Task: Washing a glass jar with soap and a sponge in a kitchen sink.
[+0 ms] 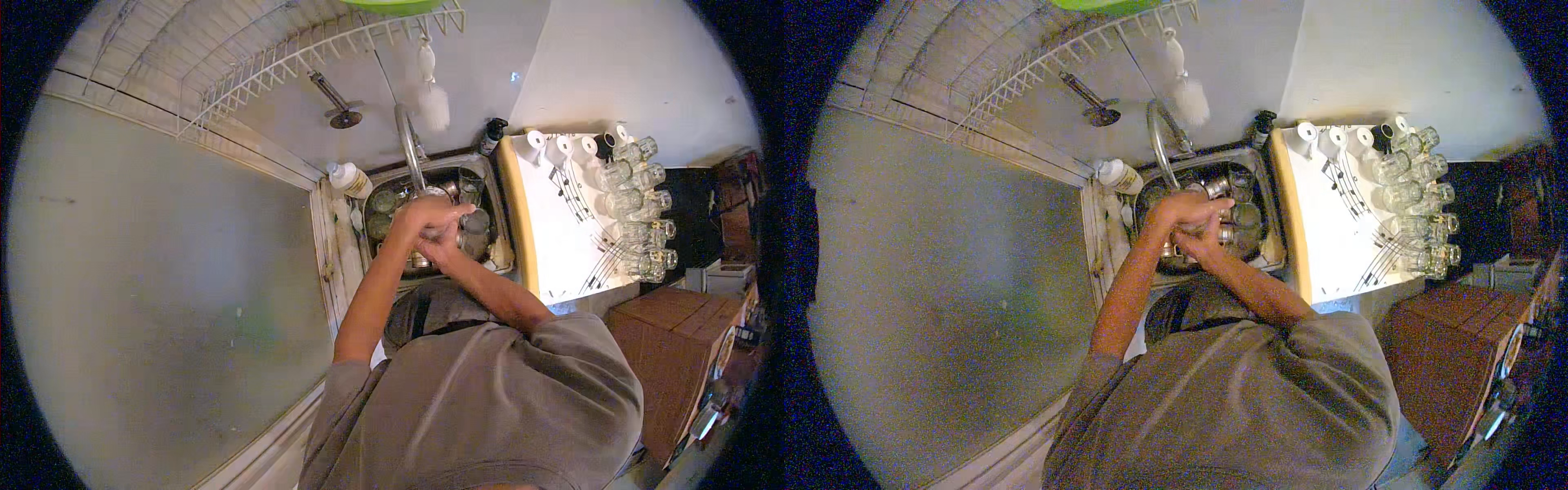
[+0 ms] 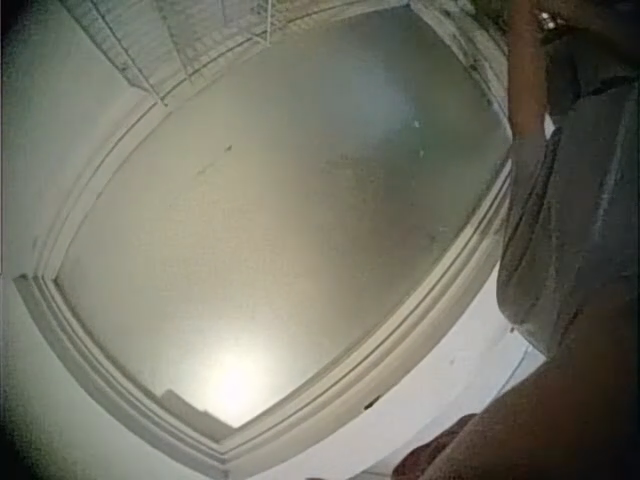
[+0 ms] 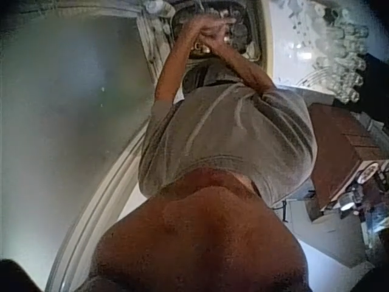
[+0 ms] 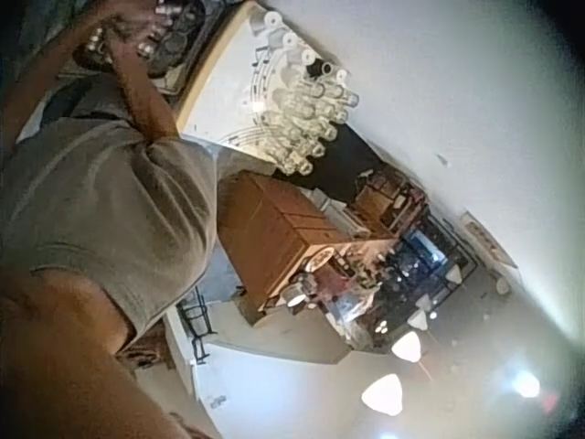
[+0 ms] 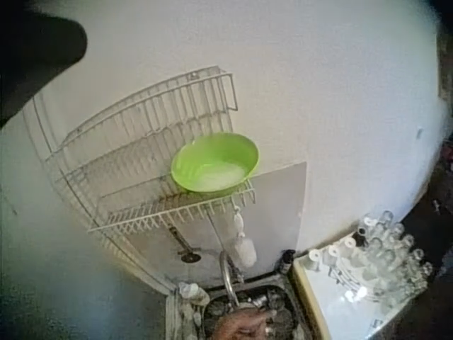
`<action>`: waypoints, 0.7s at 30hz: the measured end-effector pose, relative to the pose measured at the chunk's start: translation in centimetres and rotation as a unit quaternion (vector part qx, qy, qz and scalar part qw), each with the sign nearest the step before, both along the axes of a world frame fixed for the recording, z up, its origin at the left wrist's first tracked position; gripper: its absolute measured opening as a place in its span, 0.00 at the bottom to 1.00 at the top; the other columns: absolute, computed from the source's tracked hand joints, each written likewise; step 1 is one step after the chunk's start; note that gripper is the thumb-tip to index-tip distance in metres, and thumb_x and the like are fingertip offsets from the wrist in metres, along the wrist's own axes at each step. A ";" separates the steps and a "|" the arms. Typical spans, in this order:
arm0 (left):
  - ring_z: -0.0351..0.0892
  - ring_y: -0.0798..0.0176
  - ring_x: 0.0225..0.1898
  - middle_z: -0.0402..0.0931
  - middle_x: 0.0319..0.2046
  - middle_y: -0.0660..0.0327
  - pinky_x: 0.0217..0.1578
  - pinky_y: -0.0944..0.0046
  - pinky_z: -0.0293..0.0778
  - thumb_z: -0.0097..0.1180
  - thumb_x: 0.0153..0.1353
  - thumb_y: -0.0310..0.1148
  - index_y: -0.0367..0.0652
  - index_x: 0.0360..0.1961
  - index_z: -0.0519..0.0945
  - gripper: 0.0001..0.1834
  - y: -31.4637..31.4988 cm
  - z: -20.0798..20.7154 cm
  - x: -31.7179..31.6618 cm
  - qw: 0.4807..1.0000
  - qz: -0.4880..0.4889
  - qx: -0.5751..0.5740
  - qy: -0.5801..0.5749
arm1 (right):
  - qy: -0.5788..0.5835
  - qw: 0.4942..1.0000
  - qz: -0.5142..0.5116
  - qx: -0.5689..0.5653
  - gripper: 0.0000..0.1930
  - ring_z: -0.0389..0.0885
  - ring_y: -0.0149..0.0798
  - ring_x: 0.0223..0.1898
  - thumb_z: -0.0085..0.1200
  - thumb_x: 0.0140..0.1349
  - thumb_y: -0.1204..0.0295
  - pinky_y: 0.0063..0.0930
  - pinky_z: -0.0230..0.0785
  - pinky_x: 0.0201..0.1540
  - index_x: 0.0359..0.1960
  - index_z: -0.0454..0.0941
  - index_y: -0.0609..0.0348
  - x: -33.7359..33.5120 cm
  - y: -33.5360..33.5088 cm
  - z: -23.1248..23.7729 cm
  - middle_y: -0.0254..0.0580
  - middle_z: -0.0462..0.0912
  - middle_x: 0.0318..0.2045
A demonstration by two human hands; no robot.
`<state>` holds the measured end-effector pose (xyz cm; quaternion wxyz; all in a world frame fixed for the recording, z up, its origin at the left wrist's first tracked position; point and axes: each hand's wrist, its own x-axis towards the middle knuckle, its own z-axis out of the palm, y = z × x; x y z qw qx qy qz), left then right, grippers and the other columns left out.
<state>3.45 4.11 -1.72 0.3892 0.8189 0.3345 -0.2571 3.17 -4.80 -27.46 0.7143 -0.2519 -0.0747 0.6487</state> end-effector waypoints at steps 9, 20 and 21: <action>0.67 0.49 0.58 0.67 0.58 0.49 0.57 0.54 0.63 0.46 0.45 0.73 0.42 0.54 0.75 0.48 1.8 -4.9 0.6 0.995 0.088 -0.046 0.017 | 0.250 0.968 -0.026 0.007 0.28 0.71 0.41 0.52 0.55 0.58 0.64 0.41 0.69 0.53 0.58 0.58 0.49 1.8 -0.3 6.9 0.41 0.71 0.50; 0.68 0.48 0.58 0.66 0.59 0.48 0.57 0.53 0.62 0.46 0.47 0.71 0.45 0.57 0.72 0.46 1.1 -4.0 3.8 0.995 0.054 -0.014 0.084 | 0.465 0.873 -0.072 -0.128 0.30 0.74 0.46 0.48 0.54 0.51 0.44 0.43 0.73 0.48 0.49 0.70 0.51 2.4 -0.7 11.7 0.42 0.74 0.47; 0.68 0.48 0.58 0.66 0.59 0.48 0.57 0.53 0.62 0.46 0.47 0.71 0.45 0.57 0.72 0.46 0.8 -3.3 4.5 0.995 0.044 -0.016 0.083 | 0.465 0.872 -0.083 -0.125 0.30 0.74 0.46 0.48 0.54 0.51 0.44 0.43 0.73 0.48 0.49 0.70 0.51 3.0 -0.9 10.9 0.42 0.74 0.47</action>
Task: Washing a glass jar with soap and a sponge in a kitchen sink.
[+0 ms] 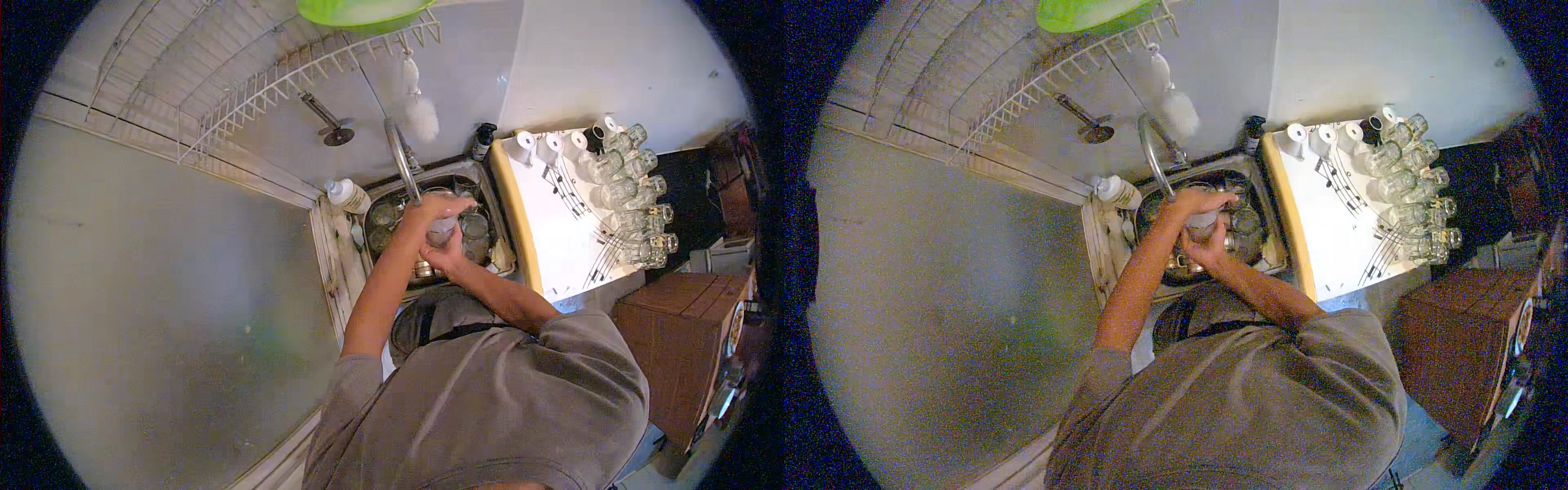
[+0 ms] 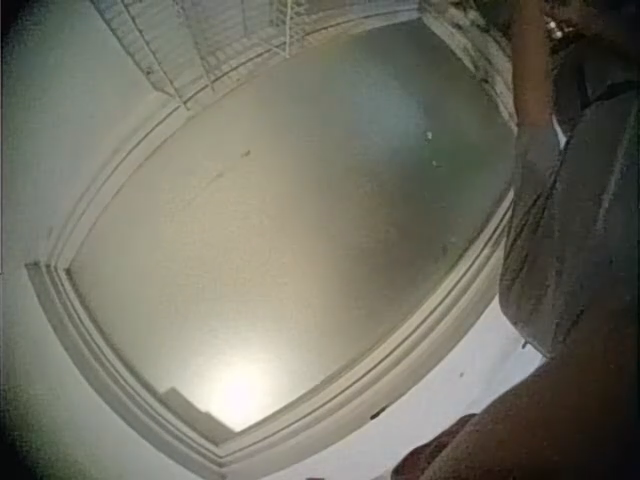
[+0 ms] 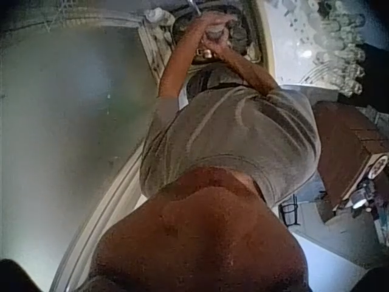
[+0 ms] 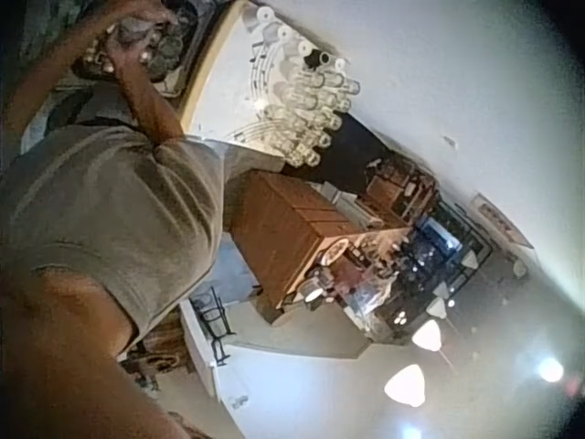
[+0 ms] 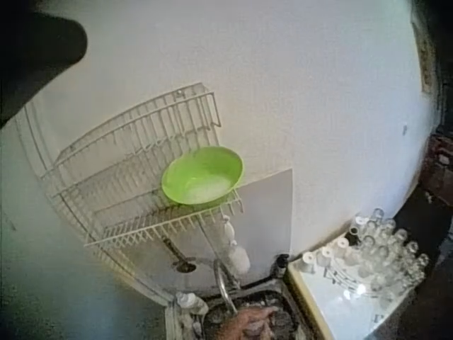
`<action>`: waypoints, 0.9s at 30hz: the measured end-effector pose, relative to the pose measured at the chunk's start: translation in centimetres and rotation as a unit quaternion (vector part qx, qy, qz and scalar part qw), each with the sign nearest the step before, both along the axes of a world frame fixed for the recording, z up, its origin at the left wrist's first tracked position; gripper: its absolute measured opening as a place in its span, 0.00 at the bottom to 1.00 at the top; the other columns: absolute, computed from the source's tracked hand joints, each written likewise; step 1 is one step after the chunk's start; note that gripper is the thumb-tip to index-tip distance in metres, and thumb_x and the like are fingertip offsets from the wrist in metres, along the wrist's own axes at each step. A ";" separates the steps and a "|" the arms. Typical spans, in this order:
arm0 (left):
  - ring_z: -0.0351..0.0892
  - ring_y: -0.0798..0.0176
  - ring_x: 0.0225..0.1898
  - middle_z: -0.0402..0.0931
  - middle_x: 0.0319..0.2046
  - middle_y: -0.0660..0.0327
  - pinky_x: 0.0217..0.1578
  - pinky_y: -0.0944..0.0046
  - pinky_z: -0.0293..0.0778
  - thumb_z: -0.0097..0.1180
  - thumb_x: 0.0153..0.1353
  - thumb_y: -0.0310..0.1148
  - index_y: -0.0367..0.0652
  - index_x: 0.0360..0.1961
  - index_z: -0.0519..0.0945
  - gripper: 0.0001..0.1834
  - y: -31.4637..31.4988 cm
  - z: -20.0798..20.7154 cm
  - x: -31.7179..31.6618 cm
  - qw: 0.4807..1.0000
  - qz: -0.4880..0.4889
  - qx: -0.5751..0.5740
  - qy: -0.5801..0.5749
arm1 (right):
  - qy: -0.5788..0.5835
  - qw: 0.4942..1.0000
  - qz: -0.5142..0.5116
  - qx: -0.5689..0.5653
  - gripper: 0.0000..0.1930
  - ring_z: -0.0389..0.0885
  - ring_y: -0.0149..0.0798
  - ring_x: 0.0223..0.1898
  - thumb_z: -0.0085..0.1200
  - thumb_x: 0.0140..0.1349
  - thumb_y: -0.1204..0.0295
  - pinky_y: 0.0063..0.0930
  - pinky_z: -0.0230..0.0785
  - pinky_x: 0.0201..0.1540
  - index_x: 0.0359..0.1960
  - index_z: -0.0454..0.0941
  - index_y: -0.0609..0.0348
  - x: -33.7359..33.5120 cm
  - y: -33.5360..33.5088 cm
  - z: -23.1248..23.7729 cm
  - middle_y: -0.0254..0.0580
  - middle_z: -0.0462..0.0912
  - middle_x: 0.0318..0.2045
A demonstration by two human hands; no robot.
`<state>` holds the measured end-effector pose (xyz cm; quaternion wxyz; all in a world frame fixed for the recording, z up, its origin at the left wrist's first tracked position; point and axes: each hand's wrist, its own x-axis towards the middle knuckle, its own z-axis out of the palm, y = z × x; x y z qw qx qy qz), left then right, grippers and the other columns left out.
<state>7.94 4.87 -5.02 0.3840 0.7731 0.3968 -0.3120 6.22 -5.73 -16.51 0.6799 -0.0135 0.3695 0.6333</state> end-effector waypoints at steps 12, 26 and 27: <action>0.71 0.47 0.54 0.71 0.52 0.40 0.54 0.55 0.64 0.40 0.51 0.72 0.36 0.50 0.75 0.47 0.7 -0.6 -3.3 0.995 0.017 -0.042 -0.088 | -0.080 0.996 0.038 -0.026 0.22 0.76 0.42 0.45 0.50 0.57 0.50 0.37 0.75 0.46 0.45 0.73 0.51 -0.3 0.6 -1.5 0.38 0.77 0.44; 0.81 0.44 0.37 0.79 0.35 0.41 0.38 0.54 0.75 0.53 0.48 0.58 0.31 0.34 0.81 0.34 -2.3 -0.5 -7.5 0.926 -0.197 0.188 -0.262 | -0.253 0.948 0.126 0.145 0.29 0.75 0.49 0.50 0.39 0.60 0.46 0.47 0.65 0.56 0.50 0.74 0.55 1.6 1.4 2.7 0.46 0.77 0.50; 0.81 0.44 0.37 0.79 0.35 0.42 0.38 0.54 0.75 0.53 0.48 0.58 0.31 0.34 0.81 0.34 -2.2 -0.6 -7.4 0.932 -0.202 0.176 -0.245 | -0.254 0.948 0.125 0.144 0.29 0.75 0.49 0.50 0.39 0.60 0.46 0.47 0.65 0.56 0.50 0.74 0.55 1.5 1.5 2.4 0.46 0.77 0.50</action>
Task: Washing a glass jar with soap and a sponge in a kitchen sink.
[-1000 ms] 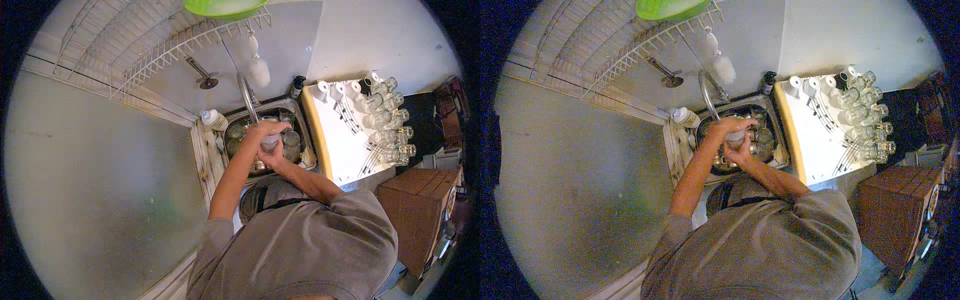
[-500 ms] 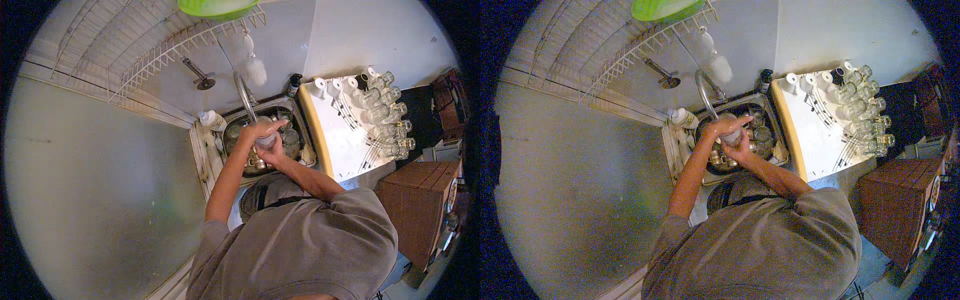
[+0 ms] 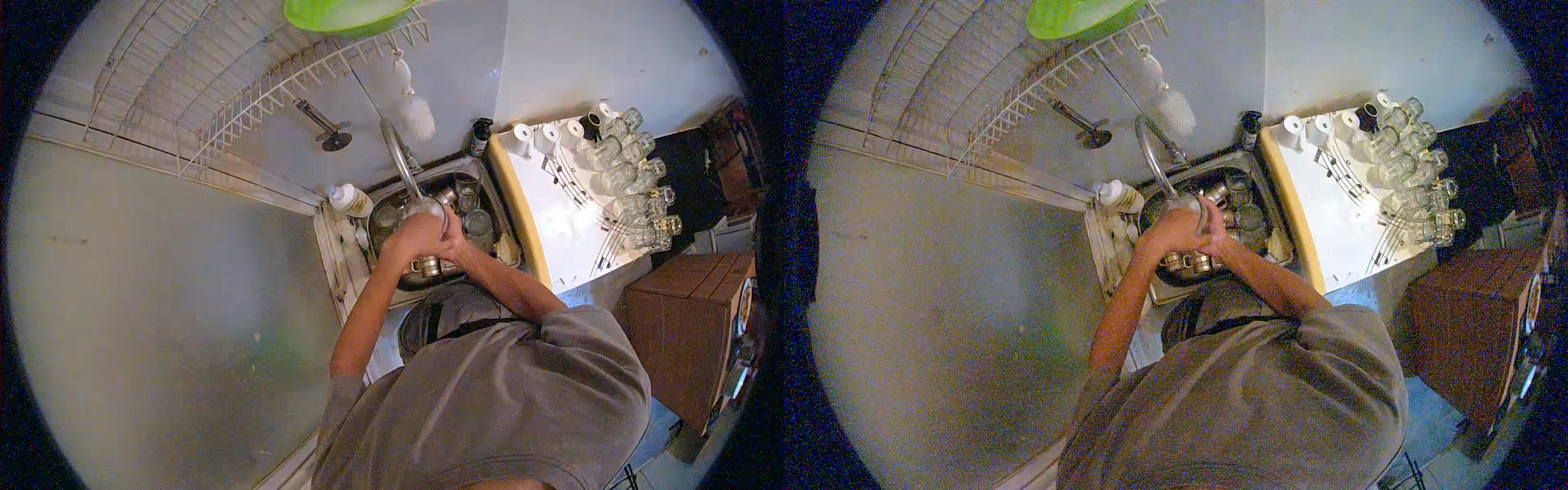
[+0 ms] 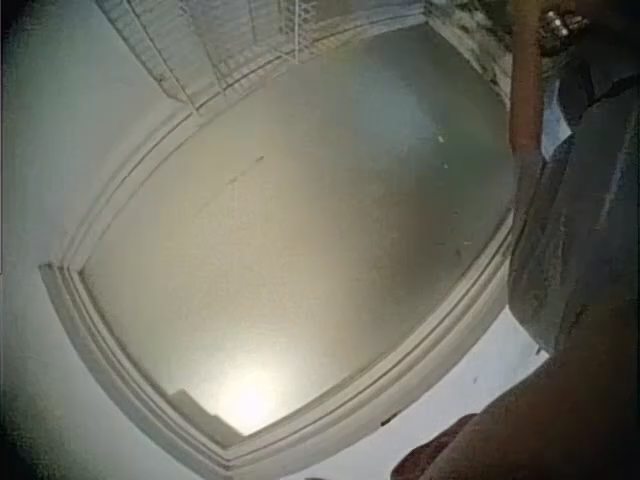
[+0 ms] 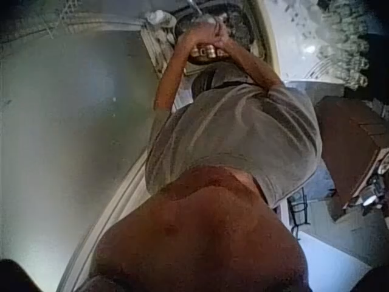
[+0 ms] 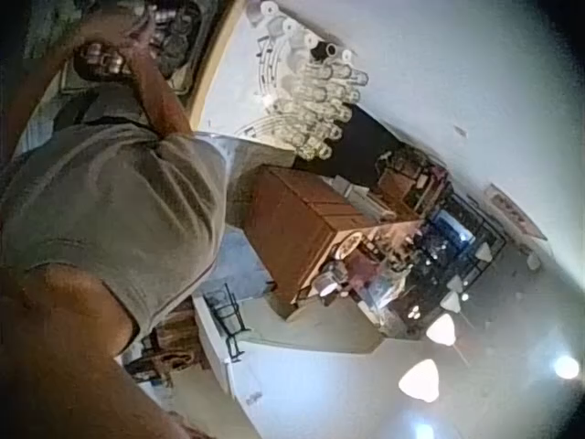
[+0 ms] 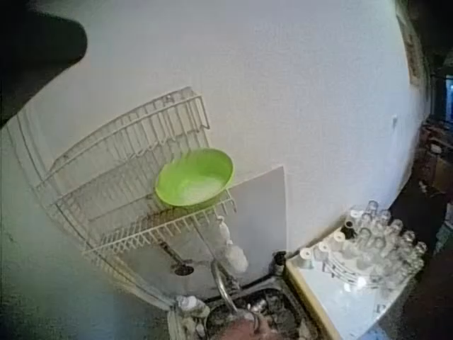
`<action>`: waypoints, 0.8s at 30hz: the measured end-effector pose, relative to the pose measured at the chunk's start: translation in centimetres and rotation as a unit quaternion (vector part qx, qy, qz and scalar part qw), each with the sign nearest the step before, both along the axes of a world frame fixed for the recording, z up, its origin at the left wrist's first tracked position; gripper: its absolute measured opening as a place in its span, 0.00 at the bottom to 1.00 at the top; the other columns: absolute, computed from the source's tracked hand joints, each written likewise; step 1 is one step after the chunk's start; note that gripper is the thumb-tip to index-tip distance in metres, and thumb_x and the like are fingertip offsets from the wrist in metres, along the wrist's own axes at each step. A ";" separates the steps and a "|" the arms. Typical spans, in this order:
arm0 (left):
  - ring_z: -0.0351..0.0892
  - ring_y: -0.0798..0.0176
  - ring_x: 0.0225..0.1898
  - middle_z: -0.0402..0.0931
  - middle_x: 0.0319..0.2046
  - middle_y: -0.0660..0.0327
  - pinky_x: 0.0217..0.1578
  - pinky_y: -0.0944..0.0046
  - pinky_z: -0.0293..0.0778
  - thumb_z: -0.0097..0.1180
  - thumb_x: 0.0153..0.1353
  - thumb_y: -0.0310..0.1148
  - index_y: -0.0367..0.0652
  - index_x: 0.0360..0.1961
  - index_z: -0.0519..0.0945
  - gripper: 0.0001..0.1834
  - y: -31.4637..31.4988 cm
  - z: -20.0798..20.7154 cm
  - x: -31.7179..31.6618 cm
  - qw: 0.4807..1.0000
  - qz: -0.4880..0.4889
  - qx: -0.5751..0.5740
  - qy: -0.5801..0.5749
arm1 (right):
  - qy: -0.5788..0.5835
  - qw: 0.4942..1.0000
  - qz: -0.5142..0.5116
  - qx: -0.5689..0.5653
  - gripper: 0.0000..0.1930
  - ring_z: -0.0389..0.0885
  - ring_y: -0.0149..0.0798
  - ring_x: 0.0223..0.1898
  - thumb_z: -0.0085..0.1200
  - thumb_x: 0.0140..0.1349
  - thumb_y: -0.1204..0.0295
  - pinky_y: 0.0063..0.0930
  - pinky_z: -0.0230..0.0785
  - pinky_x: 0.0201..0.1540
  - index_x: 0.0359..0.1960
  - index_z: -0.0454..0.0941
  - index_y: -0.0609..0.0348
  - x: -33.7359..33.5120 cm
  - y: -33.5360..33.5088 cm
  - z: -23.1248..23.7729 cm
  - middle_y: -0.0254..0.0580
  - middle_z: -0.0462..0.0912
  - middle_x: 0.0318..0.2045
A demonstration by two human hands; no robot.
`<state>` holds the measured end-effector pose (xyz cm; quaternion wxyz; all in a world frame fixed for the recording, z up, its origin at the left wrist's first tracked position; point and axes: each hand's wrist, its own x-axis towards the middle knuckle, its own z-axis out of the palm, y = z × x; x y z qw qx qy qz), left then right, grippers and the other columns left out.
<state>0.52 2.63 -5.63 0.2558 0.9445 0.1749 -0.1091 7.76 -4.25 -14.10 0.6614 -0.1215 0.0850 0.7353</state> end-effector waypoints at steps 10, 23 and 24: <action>0.80 0.44 0.37 0.79 0.36 0.43 0.39 0.54 0.75 0.53 0.47 0.60 0.32 0.36 0.81 0.35 1.1 -0.3 2.7 0.985 -0.024 -0.058 0.159 | 0.130 0.989 -0.037 0.061 0.30 0.75 0.47 0.51 0.38 0.61 0.45 0.47 0.65 0.56 0.53 0.72 0.55 -0.2 1.1 -7.8 0.46 0.75 0.52; 0.79 0.44 0.39 0.78 0.37 0.42 0.42 0.52 0.73 0.55 0.48 0.55 0.29 0.36 0.78 0.33 0.8 1.6 0.9 0.997 -0.016 -0.048 0.055 | 0.000 0.990 -0.070 0.120 0.31 0.74 0.47 0.52 0.38 0.60 0.42 0.49 0.64 0.56 0.54 0.72 0.52 -1.3 1.3 -8.0 0.44 0.76 0.52; 0.79 0.44 0.39 0.78 0.37 0.42 0.42 0.52 0.73 0.55 0.48 0.55 0.29 0.36 0.78 0.33 0.5 2.4 1.4 0.997 -0.029 -0.048 0.052 | -0.031 0.983 -0.102 0.152 0.31 0.74 0.47 0.51 0.38 0.60 0.42 0.48 0.65 0.56 0.53 0.72 0.53 -0.8 1.4 -9.3 0.44 0.76 0.51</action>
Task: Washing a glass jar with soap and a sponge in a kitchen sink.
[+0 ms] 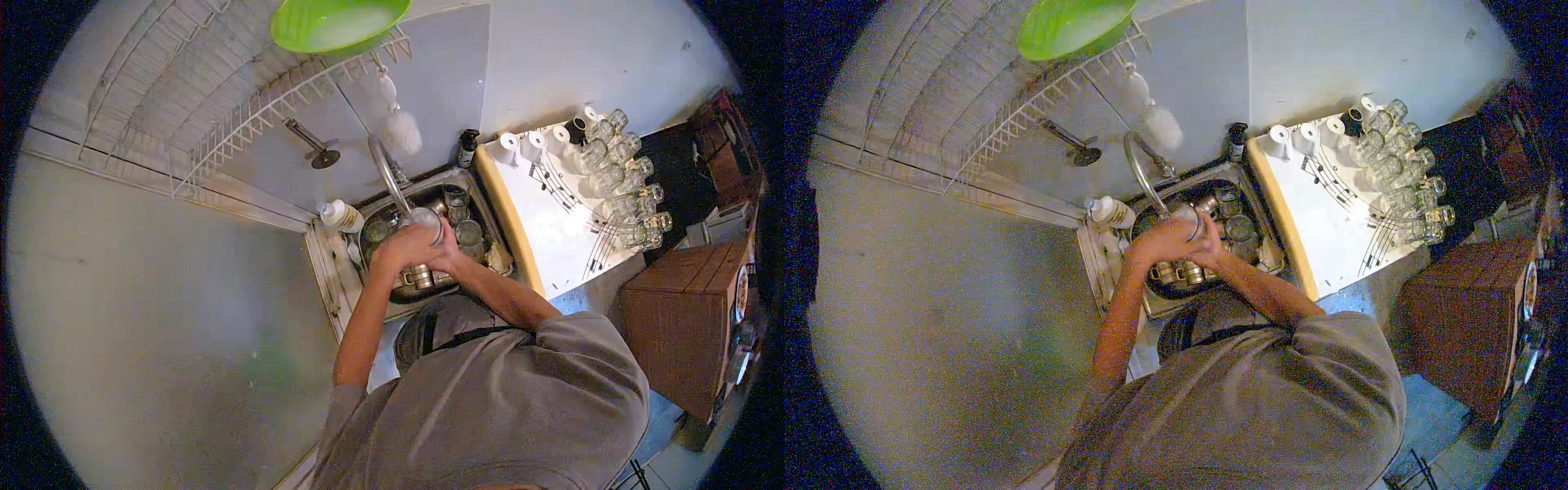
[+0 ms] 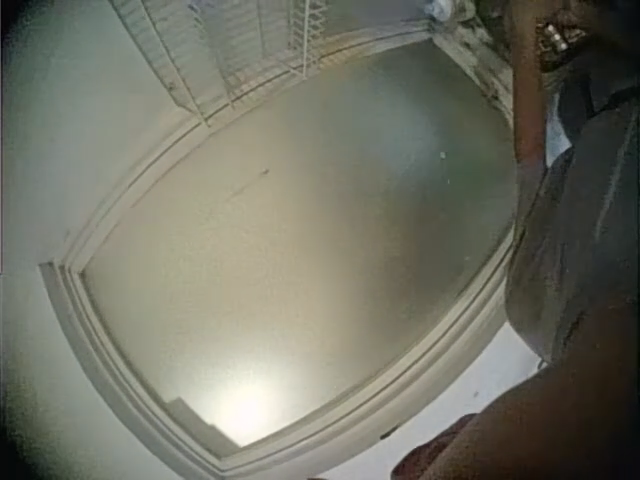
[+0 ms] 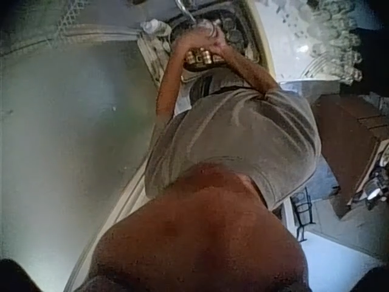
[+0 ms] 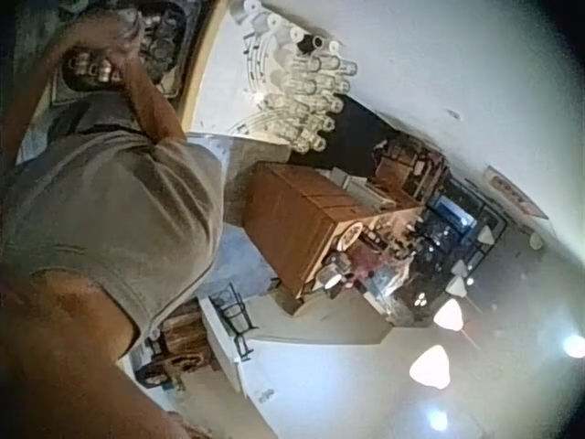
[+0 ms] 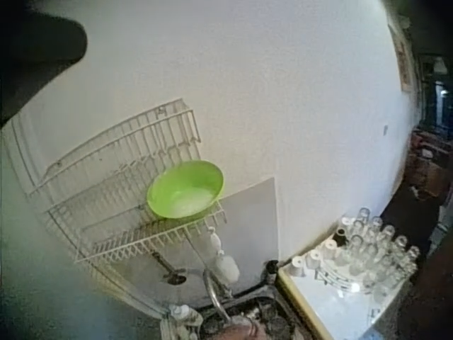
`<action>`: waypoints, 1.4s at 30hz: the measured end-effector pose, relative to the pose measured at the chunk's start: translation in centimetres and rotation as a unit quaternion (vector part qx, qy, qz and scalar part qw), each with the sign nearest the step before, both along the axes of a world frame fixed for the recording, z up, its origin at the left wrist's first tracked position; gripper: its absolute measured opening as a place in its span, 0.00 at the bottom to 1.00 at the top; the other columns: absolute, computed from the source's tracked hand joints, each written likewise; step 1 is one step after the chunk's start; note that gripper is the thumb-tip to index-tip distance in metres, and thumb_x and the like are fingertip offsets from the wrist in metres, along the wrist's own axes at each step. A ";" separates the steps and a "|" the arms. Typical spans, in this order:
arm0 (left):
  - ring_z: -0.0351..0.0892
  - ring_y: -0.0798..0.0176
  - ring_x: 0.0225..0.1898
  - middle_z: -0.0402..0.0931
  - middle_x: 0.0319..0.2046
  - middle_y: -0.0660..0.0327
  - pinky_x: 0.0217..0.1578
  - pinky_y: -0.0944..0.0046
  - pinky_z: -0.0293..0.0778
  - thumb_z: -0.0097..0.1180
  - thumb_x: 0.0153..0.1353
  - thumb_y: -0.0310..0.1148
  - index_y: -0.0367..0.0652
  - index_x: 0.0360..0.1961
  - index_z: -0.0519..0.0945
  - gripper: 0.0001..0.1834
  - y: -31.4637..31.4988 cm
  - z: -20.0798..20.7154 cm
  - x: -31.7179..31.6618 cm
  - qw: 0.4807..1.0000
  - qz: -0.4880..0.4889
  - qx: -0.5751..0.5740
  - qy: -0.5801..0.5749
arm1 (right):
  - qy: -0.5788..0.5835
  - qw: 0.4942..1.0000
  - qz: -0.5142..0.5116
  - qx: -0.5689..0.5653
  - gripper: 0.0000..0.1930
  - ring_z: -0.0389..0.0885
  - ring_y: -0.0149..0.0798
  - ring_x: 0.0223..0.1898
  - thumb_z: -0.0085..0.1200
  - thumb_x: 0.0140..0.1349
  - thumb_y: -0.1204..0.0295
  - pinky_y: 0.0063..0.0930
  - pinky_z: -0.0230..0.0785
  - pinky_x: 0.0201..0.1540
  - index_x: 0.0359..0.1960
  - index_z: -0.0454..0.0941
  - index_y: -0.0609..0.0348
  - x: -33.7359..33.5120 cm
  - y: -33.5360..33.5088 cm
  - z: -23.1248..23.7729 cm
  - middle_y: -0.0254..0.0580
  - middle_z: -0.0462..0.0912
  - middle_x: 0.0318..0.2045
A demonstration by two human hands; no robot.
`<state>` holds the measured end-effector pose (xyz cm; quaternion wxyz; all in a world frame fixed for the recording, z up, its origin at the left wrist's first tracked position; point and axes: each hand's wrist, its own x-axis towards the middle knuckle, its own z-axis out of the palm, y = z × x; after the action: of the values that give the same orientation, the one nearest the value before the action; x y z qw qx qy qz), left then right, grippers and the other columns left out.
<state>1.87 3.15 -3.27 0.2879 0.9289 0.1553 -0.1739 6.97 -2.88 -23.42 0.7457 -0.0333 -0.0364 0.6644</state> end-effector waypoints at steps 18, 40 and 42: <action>0.79 0.41 0.34 0.78 0.30 0.41 0.38 0.50 0.73 0.54 0.50 0.50 0.31 0.28 0.80 0.26 0.4 -2.3 0.1 0.999 -0.031 0.013 0.033 | 0.114 0.977 0.151 -0.101 0.35 0.78 0.43 0.42 0.42 0.56 0.37 0.38 0.73 0.45 0.50 0.73 0.55 2.0 -2.0 1.4 0.44 0.78 0.44; 0.79 0.41 0.33 0.78 0.30 0.41 0.38 0.49 0.74 0.56 0.48 0.53 0.34 0.27 0.81 0.27 -3.0 2.5 -2.2 0.998 0.052 0.011 -0.017 | -0.008 0.978 0.090 -0.186 0.29 0.76 0.50 0.49 0.39 0.62 0.45 0.45 0.65 0.56 0.51 0.74 0.55 1.3 -1.8 8.6 0.47 0.78 0.48; 0.79 0.41 0.33 0.78 0.29 0.41 0.38 0.49 0.74 0.57 0.47 0.54 0.34 0.27 0.80 0.27 -3.0 2.1 -1.9 0.996 0.077 0.014 -0.045 | -0.006 0.988 0.112 -0.108 0.30 0.76 0.50 0.49 0.38 0.62 0.44 0.46 0.63 0.58 0.52 0.73 0.56 1.2 -1.6 8.7 0.49 0.78 0.48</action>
<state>-0.05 0.18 -1.20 0.2944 0.9248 0.2155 -0.1076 8.16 -4.45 -14.76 0.6583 -0.1134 0.0281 0.7436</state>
